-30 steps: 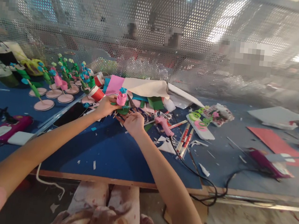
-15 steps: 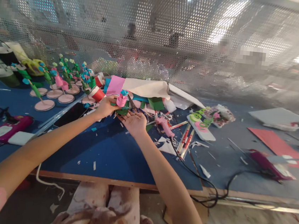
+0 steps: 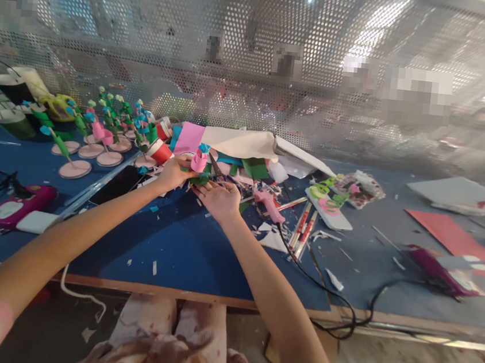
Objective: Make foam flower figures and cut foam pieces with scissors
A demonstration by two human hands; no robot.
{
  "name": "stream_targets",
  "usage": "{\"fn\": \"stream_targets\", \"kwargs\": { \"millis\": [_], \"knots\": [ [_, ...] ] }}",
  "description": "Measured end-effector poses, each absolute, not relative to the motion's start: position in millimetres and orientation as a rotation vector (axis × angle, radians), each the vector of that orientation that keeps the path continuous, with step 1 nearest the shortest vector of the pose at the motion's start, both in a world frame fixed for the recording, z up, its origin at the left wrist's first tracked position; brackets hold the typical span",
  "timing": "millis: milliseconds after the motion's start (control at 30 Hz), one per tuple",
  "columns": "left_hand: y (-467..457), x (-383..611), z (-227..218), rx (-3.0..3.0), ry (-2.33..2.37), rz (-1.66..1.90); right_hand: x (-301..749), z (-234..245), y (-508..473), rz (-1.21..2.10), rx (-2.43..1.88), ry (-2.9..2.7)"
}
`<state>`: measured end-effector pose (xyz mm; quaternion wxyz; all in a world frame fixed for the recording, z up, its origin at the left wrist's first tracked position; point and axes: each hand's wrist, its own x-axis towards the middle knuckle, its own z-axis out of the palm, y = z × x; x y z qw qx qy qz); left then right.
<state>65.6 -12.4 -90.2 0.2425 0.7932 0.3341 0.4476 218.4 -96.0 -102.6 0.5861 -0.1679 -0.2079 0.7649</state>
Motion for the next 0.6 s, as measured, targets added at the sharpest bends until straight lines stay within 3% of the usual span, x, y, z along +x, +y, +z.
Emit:
{"fn": "stream_targets", "kwargs": {
  "millis": [600],
  "knots": [
    [-12.2, 62.6, -82.3, 2.095, 0.994, 1.234, 219.4, -101.0, -95.3, 1.814, -0.397, -0.453]
  ]
}}
